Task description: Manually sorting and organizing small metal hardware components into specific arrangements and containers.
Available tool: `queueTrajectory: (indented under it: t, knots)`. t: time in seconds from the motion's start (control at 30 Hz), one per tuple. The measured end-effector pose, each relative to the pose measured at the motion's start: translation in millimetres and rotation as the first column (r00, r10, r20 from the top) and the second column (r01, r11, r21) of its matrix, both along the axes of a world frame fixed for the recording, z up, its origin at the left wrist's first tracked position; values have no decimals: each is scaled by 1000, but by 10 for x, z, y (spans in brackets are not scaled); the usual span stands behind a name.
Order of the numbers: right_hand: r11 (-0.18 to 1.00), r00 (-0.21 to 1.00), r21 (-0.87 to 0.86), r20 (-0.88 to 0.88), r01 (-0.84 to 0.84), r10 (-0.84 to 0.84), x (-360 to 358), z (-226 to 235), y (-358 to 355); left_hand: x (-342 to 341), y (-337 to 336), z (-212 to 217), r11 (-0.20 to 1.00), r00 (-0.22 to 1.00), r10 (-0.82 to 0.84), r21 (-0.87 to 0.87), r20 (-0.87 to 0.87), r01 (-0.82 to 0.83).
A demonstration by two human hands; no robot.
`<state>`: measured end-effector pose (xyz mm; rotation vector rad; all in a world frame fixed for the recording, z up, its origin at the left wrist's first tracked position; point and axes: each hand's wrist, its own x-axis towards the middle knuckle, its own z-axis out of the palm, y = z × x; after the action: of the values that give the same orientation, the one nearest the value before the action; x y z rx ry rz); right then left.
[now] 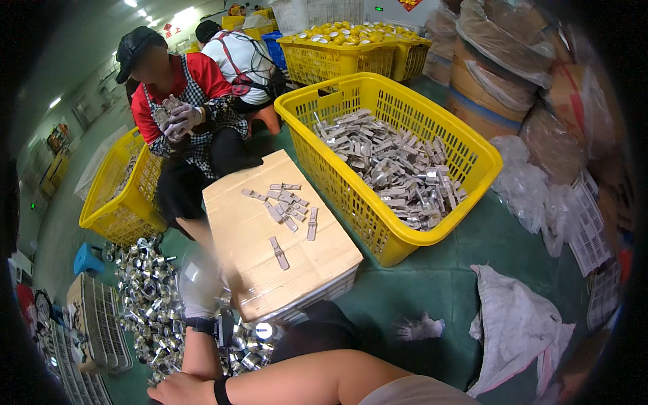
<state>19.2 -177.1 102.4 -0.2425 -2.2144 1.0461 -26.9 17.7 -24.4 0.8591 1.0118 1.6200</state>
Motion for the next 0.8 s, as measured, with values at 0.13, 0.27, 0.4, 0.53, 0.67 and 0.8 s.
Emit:
queueTrajectory:
  t: [0.13,0.27,0.4,0.53,0.67,0.8]
  knots:
    - [1000,1000,-8,-10,-5,5,-48,-14,-17,-84,-15,6,996,999,1,88,-37,2]
    - [1000,1000,-26,-5,-16,16,-36,-1,-7,-35,-77,113,994,983,44,105,-181,-25]
    - [995,996,-70,38,-77,80,-36,44,-2,-136,-57,141,1000,999,29,8,-16,-29]
    - [994,995,-79,47,-79,83,-12,65,13,-57,-122,232,996,991,49,-74,126,-40]
    - [998,998,-24,6,-55,56,-29,-2,-6,-28,-139,232,995,995,77,-63,69,-73]
    - [999,999,27,-41,-18,19,-72,-79,-23,-36,-125,206,993,992,97,-78,79,-90]
